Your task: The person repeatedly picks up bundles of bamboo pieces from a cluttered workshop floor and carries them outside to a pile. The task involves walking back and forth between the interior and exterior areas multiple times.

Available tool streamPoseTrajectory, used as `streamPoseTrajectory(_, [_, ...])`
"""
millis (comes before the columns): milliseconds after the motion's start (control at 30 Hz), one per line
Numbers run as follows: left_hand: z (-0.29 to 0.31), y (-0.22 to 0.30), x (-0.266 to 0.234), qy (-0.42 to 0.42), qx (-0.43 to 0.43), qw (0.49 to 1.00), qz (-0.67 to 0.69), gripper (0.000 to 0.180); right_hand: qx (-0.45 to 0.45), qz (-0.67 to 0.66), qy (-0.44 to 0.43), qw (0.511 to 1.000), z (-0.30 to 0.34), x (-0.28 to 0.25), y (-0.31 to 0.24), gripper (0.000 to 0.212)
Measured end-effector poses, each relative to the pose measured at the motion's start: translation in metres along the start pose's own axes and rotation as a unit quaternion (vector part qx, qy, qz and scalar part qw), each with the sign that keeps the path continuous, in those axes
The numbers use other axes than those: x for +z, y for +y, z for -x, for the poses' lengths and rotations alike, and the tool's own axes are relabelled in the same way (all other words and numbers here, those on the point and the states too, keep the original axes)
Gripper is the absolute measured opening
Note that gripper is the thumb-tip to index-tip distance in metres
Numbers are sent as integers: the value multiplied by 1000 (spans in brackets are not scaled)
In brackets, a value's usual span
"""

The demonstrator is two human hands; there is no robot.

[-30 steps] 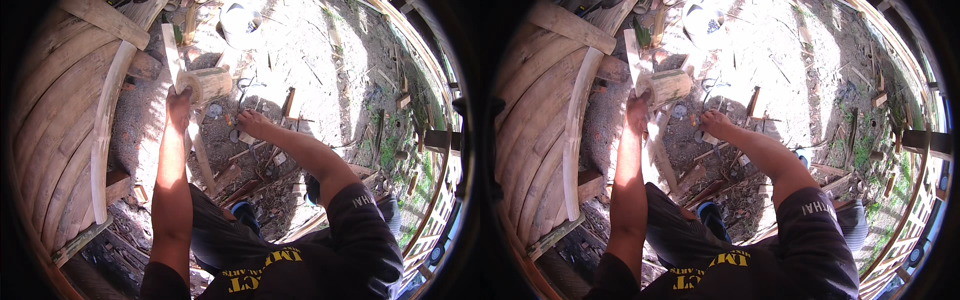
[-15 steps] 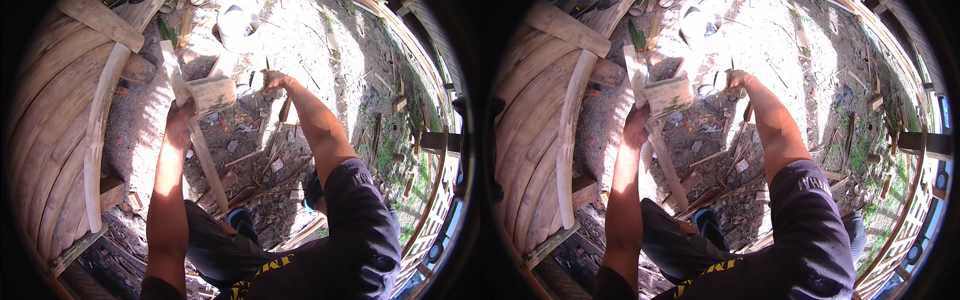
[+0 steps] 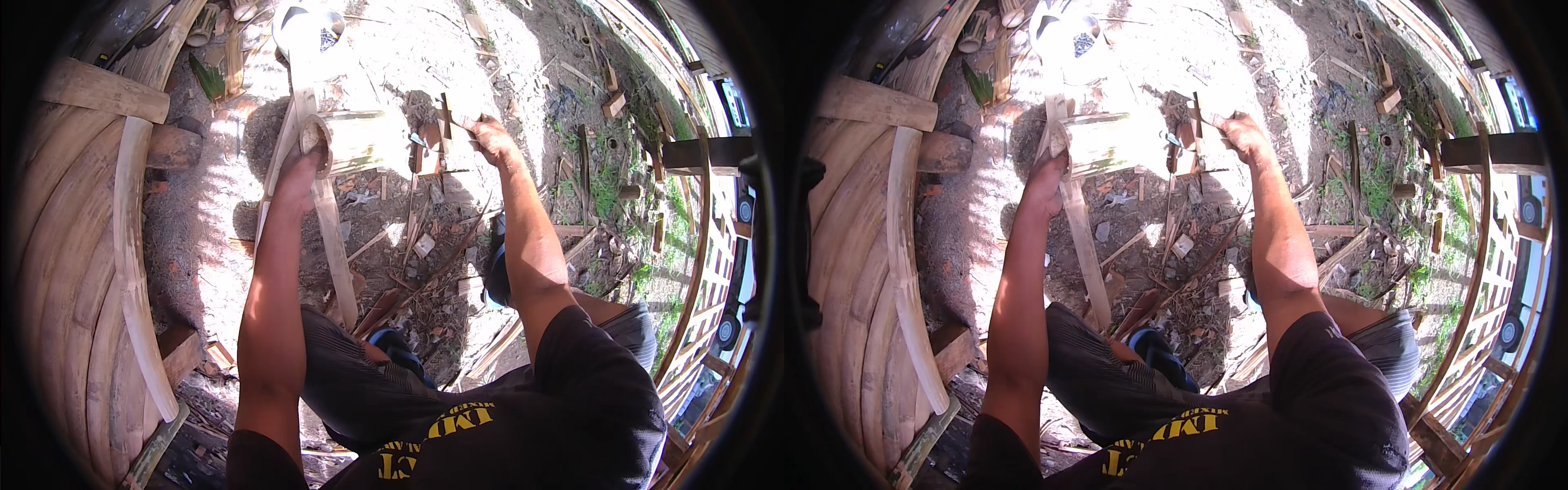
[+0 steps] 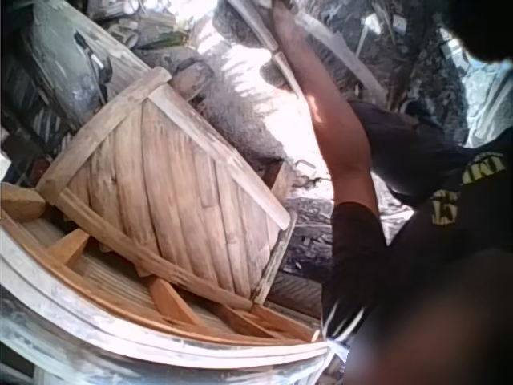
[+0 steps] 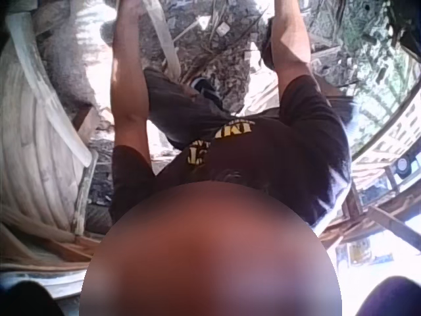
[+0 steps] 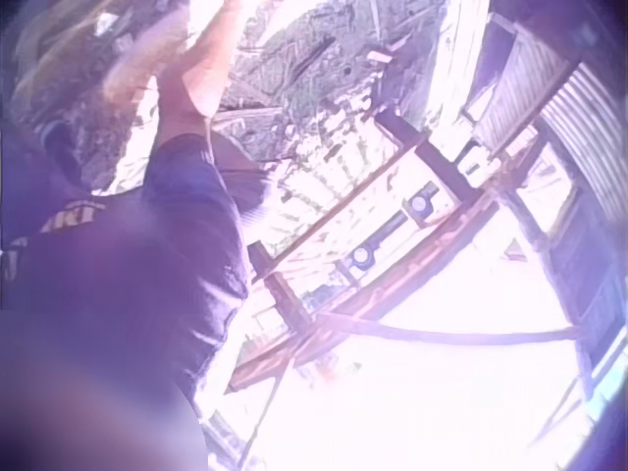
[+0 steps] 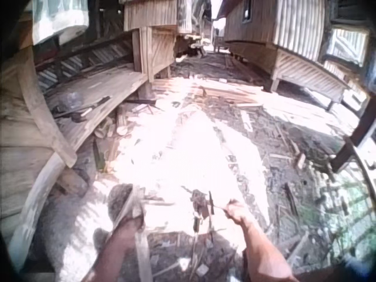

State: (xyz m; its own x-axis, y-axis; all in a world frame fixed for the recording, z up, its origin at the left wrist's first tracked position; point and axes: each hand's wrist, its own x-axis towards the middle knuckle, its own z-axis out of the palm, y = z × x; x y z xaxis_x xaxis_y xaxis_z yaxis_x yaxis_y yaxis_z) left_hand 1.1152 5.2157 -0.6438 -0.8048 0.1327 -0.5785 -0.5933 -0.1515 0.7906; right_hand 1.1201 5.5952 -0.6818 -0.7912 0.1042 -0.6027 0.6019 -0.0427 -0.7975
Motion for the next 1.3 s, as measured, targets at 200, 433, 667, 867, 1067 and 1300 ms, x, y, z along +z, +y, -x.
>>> streamPoseTrajectory(200, [-39, -28, 44, -95, -56, 994, 4, 33, 33, -106, 36, 993, 49, -5, 116, 34])
streamPoseTrajectory(433, [-50, -33, 65, -57, -82, 994, 34, 26, -5, 139, 137, 981, 60, 25, 111, 68])
streamPoseTrajectory(667, [-51, -35, 37, -214, -52, 968, 123, 42, -67, -414, -77, 904, 53, -7, 66, 38])
streamPoseTrajectory(867, [-64, -76, 83, -265, -84, 948, 153, 47, -1, -362, -61, 930, 2, 41, 84, 39])
streamPoseTrajectory(1067, [-81, -96, 110, -261, -99, 933, 226, 46, 7, -437, -75, 897, 2, 61, 81, 52])
streamPoseTrajectory(1300, [-83, -70, 163, -176, -99, 962, 184, 48, 51, -398, -125, 908, 8, -8, -18, 58])
